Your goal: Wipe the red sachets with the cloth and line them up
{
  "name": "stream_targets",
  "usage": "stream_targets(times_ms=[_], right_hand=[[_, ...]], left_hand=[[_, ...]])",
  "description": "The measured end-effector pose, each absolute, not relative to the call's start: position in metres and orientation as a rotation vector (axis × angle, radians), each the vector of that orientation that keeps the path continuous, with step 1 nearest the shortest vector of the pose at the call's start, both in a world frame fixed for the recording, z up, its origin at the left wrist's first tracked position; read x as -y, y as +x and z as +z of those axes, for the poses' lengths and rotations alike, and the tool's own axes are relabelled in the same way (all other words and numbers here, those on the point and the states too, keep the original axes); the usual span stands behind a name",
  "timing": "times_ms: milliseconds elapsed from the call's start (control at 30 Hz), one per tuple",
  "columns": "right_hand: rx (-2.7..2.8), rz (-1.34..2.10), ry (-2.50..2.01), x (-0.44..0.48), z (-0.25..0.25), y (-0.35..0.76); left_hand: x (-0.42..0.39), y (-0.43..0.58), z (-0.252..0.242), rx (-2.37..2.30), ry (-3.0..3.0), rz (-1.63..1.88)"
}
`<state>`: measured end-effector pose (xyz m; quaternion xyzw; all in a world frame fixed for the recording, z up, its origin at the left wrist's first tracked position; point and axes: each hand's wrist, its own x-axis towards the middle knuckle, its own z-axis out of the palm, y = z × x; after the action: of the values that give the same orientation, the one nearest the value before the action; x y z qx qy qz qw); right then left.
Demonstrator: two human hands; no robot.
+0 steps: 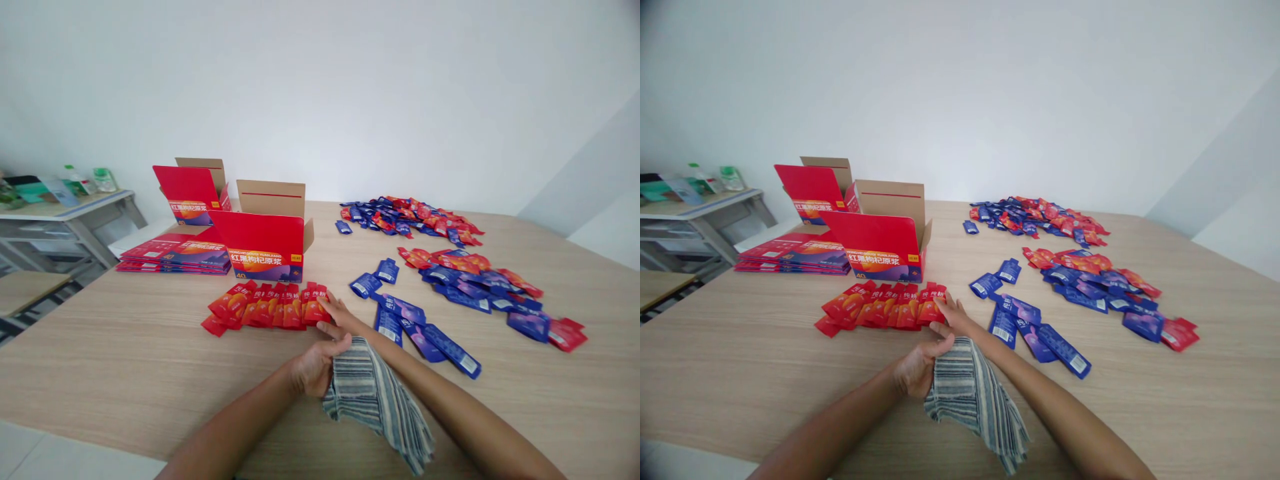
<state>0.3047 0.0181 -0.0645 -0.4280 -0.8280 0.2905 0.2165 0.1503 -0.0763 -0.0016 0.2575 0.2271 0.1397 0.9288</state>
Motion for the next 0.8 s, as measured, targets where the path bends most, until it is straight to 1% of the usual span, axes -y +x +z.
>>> stream_targets(times_ms=[267,367,467,667,800], right_hand=[[2.498,0.568,-1.209,-0.008,-0.048,0.306],[2.563,0.452,-1.15,-0.007,-0.042,0.31],[2.629,0.42,-1.055,-0.007,-0.033,0.315],[2.428,0.458,-1.144,-0.002,0.007,0.343],[2.319,0.401,-1.187,0.0,0.036,0.374]], left_hand=[[0.074,0.151,-0.009,-0.524,0.486,0.309],[0.071,0.151,-0.013,-0.524,0.476,0.323],[0.07,0.151,-0.014,-0.528,0.471,0.335],[0.068,0.151,-0.016,-0.538,0.447,0.371],[0.064,0.152,-0.018,-0.546,0.415,0.419]])
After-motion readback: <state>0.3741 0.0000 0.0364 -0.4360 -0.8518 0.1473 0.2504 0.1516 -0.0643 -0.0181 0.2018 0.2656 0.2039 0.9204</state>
